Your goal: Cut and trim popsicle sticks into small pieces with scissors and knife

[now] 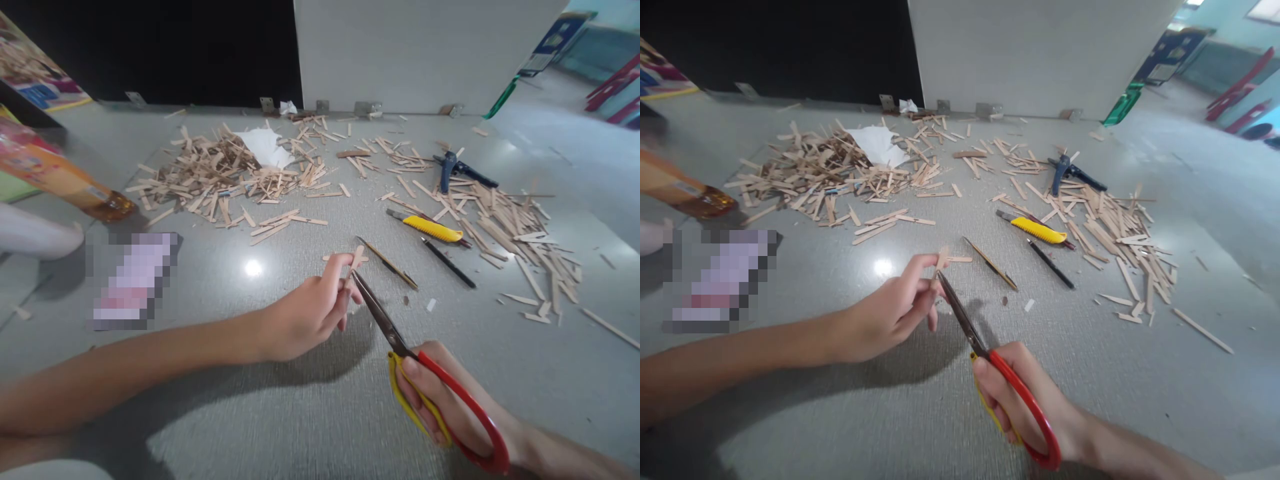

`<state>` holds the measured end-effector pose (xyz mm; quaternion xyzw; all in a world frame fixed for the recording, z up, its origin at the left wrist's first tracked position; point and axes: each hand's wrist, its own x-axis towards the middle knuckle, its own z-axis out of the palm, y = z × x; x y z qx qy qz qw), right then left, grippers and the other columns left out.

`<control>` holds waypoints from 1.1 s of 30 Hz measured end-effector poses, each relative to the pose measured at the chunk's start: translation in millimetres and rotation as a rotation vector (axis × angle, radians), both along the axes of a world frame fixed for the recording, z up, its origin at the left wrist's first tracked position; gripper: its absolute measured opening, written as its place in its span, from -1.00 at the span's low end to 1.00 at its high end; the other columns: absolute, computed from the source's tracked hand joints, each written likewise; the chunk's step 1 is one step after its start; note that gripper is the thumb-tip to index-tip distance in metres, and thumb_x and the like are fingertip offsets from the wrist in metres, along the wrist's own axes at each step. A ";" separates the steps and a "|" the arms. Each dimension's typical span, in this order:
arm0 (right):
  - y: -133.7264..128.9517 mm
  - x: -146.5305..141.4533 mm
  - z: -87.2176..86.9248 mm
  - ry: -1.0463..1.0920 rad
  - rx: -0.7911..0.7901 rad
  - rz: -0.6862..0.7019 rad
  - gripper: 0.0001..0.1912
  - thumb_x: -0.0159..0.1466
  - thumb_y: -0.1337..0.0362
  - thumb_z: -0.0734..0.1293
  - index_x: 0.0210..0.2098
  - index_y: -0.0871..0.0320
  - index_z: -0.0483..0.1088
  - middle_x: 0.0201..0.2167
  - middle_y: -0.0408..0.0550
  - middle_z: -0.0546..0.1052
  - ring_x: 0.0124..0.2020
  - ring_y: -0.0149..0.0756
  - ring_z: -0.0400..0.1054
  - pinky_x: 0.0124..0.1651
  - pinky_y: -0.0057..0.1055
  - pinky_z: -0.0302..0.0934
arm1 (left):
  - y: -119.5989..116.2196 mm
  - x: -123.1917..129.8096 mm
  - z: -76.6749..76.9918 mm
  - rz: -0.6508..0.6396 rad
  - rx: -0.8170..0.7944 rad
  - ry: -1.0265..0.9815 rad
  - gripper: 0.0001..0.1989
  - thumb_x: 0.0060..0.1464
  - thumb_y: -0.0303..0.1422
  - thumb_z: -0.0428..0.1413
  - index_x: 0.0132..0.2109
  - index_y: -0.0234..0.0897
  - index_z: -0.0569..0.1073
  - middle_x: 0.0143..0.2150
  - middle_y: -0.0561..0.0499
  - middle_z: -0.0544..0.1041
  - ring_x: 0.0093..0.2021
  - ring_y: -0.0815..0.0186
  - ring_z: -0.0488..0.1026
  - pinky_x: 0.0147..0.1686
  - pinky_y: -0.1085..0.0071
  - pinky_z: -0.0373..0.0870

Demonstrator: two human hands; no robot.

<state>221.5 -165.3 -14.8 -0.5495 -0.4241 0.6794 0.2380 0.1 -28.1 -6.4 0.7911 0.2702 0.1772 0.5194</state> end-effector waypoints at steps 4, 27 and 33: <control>-1.2 -0.9 2.0 -0.014 -0.046 -0.001 -0.17 0.28 -0.60 0.16 -0.58 0.04 0.21 -0.78 -0.29 0.21 -0.75 -0.51 0.05 -0.65 -0.50 0.05 | -4.2 1.2 -4.3 0.031 0.001 0.018 -0.78 0.53 -0.32 -0.14 0.22 -0.20 0.08 -0.40 0.13 0.52 -0.48 0.33 0.48 -0.49 0.46 0.37; 6.0 -3.6 5.5 -0.068 -0.074 0.042 -0.11 0.24 -0.59 0.23 -0.75 0.03 0.11 -0.86 -0.28 0.11 -0.79 -0.54 -0.04 -0.68 -0.50 -0.05 | 1.5 -1.0 3.1 -0.035 0.079 0.068 -0.77 0.51 -0.37 -0.13 0.22 -0.20 0.07 -0.38 0.11 0.57 -0.51 0.33 0.47 -0.47 0.44 0.35; 3.3 -2.4 -2.3 0.053 0.003 0.015 -0.10 0.36 -0.50 0.20 -0.81 0.01 0.06 -0.89 -0.27 0.08 -0.84 -0.54 -0.07 -0.71 -0.48 -0.06 | 11.8 -5.7 6.3 -0.077 0.057 0.143 -0.75 0.49 -0.37 -0.09 0.23 -0.20 0.15 -0.32 0.02 0.63 -0.47 0.30 0.52 -0.43 0.42 0.39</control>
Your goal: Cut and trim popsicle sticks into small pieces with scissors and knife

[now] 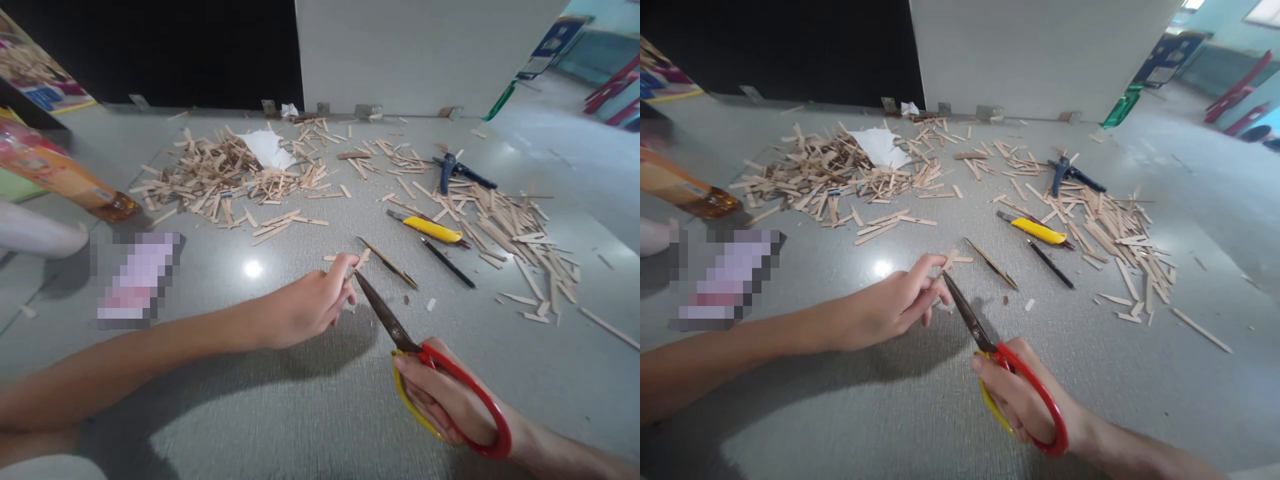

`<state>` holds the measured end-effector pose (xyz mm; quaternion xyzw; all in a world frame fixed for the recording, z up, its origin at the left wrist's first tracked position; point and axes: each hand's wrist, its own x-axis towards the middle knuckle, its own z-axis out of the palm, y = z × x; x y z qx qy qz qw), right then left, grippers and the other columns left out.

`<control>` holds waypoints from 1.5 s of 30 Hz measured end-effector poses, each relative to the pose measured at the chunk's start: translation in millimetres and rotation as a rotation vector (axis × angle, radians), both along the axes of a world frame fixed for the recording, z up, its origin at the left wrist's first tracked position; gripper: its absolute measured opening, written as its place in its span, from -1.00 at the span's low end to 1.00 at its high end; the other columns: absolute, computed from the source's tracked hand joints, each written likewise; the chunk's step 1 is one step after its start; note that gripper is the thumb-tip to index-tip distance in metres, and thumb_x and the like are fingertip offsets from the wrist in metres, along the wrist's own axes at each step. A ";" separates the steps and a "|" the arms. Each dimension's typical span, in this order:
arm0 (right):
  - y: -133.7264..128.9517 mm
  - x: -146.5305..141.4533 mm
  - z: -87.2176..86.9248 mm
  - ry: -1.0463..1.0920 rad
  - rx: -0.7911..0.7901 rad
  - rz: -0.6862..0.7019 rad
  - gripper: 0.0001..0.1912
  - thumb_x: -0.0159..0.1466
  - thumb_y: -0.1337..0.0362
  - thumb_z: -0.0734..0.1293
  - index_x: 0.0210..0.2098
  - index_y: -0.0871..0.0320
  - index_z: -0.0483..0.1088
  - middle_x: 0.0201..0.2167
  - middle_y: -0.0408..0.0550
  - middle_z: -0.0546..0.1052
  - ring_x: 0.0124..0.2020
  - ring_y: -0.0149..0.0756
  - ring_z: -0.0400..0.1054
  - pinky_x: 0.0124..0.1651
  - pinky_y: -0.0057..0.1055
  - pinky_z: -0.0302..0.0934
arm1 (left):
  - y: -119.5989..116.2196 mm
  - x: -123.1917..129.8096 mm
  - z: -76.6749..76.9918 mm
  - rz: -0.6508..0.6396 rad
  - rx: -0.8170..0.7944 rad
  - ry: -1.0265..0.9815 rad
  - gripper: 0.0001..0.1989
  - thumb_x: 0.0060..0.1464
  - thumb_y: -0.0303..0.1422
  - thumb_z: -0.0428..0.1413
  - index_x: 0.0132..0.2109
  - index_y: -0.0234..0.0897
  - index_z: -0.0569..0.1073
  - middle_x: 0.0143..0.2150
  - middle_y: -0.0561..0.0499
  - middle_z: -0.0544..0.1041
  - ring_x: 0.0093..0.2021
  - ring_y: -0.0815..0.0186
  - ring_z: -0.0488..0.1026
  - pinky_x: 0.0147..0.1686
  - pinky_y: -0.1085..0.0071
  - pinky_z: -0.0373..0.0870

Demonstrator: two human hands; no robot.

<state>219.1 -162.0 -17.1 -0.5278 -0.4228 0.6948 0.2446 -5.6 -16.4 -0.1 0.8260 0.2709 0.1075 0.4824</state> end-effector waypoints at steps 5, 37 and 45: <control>1.2 -0.8 1.2 0.113 -0.006 -0.028 -0.13 0.38 -0.44 0.25 -0.79 -0.01 0.05 -0.90 -0.31 0.04 -0.85 -0.54 -0.10 -0.76 -0.49 -0.10 | 11.5 -2.6 4.4 -0.023 0.041 0.111 -0.69 0.43 -0.41 -0.06 0.26 -0.19 0.20 -0.16 -0.10 0.70 -0.45 0.28 0.53 -0.39 0.40 0.38; 4.1 12.2 -0.5 0.097 0.127 0.002 -0.27 0.32 -0.47 0.30 -0.50 0.05 0.22 -0.69 -0.29 0.24 -0.70 -0.51 0.04 -0.63 -0.52 -0.01 | 5.8 6.4 15.4 0.222 -0.332 -0.281 -0.92 0.49 -0.30 -0.03 -0.06 -0.18 0.26 -0.40 0.13 0.50 -0.48 0.38 0.40 -0.42 0.44 0.35; 2.7 11.1 2.6 0.107 0.105 0.019 -0.26 0.32 -0.50 0.26 -0.46 0.06 0.26 -0.65 -0.27 0.26 -0.67 -0.49 0.05 -0.61 -0.50 -0.01 | 0.7 7.1 14.4 0.194 -0.372 -0.254 -0.86 0.50 -0.24 0.02 -0.02 -0.18 0.26 -0.27 0.00 0.66 -0.45 0.37 0.54 -0.49 0.48 0.33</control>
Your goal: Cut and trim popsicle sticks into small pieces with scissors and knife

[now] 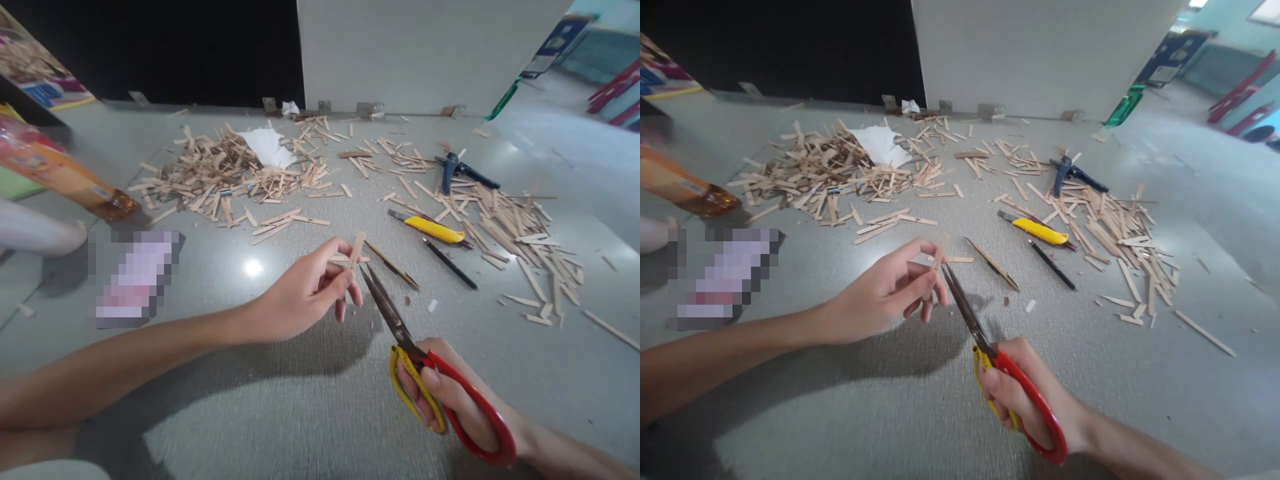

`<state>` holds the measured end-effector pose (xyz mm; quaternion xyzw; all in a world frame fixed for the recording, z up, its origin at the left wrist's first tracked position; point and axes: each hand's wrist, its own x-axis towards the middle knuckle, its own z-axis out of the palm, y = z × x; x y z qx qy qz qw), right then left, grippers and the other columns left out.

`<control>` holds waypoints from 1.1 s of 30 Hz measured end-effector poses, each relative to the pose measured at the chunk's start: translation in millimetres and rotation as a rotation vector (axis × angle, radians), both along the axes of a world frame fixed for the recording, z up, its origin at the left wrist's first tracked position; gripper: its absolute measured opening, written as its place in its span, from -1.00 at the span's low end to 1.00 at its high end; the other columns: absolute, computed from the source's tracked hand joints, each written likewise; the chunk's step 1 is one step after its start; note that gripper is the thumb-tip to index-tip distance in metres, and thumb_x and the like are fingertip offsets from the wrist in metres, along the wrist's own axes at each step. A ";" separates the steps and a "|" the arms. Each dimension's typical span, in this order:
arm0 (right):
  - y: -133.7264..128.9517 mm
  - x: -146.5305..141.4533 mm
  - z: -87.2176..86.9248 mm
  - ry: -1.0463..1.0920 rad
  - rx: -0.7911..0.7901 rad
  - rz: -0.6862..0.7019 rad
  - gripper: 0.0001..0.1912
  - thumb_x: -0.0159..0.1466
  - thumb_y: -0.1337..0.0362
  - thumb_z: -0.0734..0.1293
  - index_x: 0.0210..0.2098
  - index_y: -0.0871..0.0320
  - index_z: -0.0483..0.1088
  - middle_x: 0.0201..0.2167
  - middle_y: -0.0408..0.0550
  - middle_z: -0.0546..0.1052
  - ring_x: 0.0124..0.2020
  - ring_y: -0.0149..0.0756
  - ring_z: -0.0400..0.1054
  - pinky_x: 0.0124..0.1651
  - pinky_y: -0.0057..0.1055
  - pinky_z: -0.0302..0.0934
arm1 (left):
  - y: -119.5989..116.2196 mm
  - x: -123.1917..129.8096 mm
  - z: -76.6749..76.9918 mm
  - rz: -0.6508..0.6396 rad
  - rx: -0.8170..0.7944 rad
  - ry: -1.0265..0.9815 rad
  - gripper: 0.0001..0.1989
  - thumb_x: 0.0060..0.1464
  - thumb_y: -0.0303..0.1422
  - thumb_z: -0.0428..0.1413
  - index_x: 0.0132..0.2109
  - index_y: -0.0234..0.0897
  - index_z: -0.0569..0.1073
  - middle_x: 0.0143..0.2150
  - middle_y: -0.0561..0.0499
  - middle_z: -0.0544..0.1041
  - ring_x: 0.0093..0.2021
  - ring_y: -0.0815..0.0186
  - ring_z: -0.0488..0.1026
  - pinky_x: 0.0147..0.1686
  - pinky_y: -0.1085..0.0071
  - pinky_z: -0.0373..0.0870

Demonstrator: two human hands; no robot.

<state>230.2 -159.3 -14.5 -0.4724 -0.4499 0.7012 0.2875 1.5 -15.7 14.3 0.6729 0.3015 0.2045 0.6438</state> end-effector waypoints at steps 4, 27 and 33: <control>2.0 -1.5 1.2 0.010 0.044 0.001 -0.29 0.36 -0.45 0.27 -0.49 0.05 0.22 -0.65 -0.28 0.24 -0.67 -0.50 0.05 -0.61 -0.50 -0.01 | -0.4 -1.8 -0.9 0.064 0.146 0.051 -0.80 0.46 -0.28 0.02 0.08 -0.26 0.43 -0.35 0.06 0.60 -0.46 0.37 0.47 -0.46 0.44 0.30; -1.9 4.3 -7.3 -0.066 0.064 0.054 -0.27 0.33 -0.49 0.26 -0.44 0.06 0.25 -0.60 -0.25 0.24 -0.62 -0.45 0.08 -0.57 -0.46 0.00 | -12.0 0.1 -0.1 0.067 0.036 -0.098 -0.82 0.47 -0.29 0.08 0.11 -0.22 0.30 -0.23 0.00 0.68 -0.28 0.25 0.74 -0.39 0.48 0.61; -5.8 3.9 -11.5 -0.056 0.004 0.041 -0.24 0.31 -0.53 0.26 -0.47 0.07 0.21 -0.65 -0.27 0.24 -0.67 -0.50 0.06 -0.61 -0.51 -0.03 | -13.8 -0.5 -1.9 0.076 0.195 -0.033 -0.83 0.47 -0.29 0.08 0.10 -0.24 0.33 -0.24 -0.04 0.75 -0.36 0.29 0.73 -0.35 0.48 0.64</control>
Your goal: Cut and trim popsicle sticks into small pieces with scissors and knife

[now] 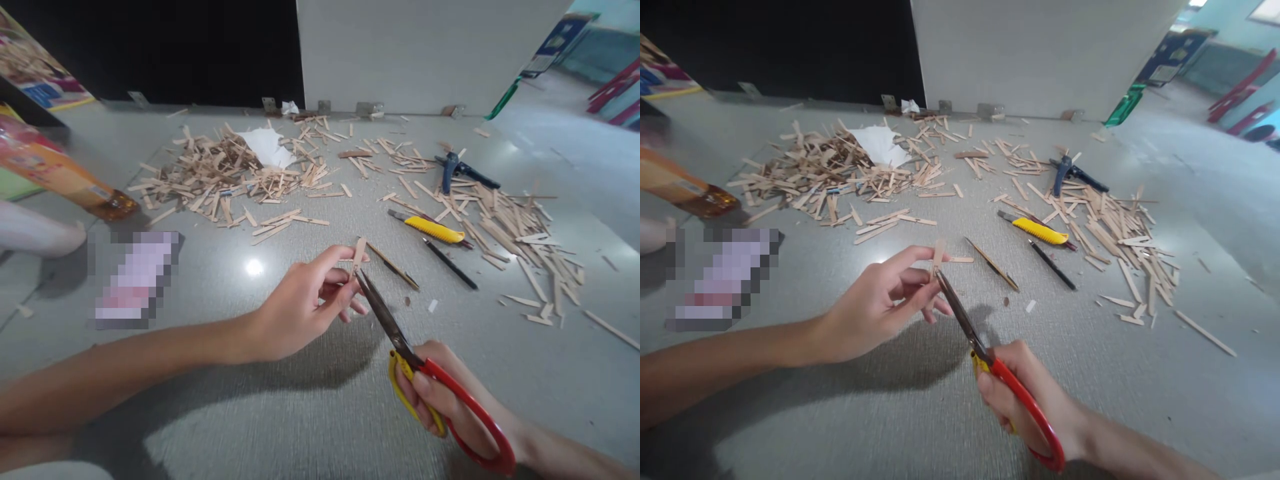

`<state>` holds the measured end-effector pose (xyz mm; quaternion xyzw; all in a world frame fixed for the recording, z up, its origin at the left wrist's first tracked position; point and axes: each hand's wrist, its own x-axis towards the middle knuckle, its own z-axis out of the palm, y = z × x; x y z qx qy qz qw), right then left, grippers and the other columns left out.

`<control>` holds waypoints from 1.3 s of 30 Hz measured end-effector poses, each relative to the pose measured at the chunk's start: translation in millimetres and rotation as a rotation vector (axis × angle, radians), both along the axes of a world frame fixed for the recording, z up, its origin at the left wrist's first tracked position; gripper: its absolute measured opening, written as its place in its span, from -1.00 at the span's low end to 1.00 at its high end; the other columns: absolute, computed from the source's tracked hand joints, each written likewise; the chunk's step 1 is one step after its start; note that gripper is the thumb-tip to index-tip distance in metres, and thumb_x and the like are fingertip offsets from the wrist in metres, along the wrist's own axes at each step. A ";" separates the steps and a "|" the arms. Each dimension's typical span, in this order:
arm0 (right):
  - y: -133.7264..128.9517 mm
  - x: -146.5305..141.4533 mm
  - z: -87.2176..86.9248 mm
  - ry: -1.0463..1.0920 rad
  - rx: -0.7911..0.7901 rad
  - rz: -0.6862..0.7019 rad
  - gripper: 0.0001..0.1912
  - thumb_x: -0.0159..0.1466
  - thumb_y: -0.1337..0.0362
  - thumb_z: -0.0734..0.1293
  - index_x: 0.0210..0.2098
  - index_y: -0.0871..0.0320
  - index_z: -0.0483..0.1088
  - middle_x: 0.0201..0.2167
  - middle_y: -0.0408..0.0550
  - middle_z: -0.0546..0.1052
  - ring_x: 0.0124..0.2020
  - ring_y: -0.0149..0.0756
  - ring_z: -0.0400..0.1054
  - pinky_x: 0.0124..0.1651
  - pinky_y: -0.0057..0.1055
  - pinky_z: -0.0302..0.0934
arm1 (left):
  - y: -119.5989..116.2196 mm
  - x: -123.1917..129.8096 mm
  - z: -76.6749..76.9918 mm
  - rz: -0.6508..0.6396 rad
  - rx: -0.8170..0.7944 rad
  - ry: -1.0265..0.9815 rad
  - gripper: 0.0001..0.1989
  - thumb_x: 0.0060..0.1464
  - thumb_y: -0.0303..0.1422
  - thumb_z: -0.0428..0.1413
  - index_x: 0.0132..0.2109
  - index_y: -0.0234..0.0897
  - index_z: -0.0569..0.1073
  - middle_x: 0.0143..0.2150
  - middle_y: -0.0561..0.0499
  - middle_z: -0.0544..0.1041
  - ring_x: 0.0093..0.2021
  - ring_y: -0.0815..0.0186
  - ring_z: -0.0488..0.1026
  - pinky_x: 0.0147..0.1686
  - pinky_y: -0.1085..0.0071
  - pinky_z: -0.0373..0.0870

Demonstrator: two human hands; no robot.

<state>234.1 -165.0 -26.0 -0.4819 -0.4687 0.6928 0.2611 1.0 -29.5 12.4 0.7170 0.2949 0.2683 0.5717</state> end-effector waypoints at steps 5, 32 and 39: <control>0.9 -5.6 6.6 -0.076 -0.093 -0.042 -0.18 0.22 -0.61 0.25 -0.52 0.07 0.20 -0.68 -0.27 0.25 -0.68 -0.50 0.08 -0.61 -0.52 0.00 | -1.5 -0.2 -5.0 -0.029 0.048 0.041 -0.81 0.48 -0.30 0.05 0.13 -0.20 0.25 -0.18 -0.07 0.78 -0.33 0.27 0.75 -0.35 0.48 0.66; 2.1 -8.1 11.0 -0.221 0.123 0.032 -0.26 0.43 -0.46 0.13 -0.52 0.02 0.06 -0.68 -0.30 0.16 -0.67 -0.52 -0.02 -0.63 -0.50 -0.10 | -8.2 1.7 -6.0 -0.011 -0.101 -0.036 -0.86 0.48 -0.30 0.01 0.05 -0.17 0.19 -0.11 -0.19 0.76 -0.21 0.23 0.76 -0.14 0.31 0.76; 3.1 -12.0 14.4 -0.347 0.173 0.034 -0.33 0.49 -0.31 0.18 -0.53 0.02 0.06 -0.66 -0.29 0.14 -0.63 -0.49 -0.06 -0.62 -0.49 -0.15 | -6.1 3.1 -4.1 -0.015 -0.161 0.011 -0.88 0.47 -0.28 0.01 -0.01 -0.17 0.20 -0.21 -0.13 0.70 -0.23 0.21 0.75 -0.21 0.32 0.77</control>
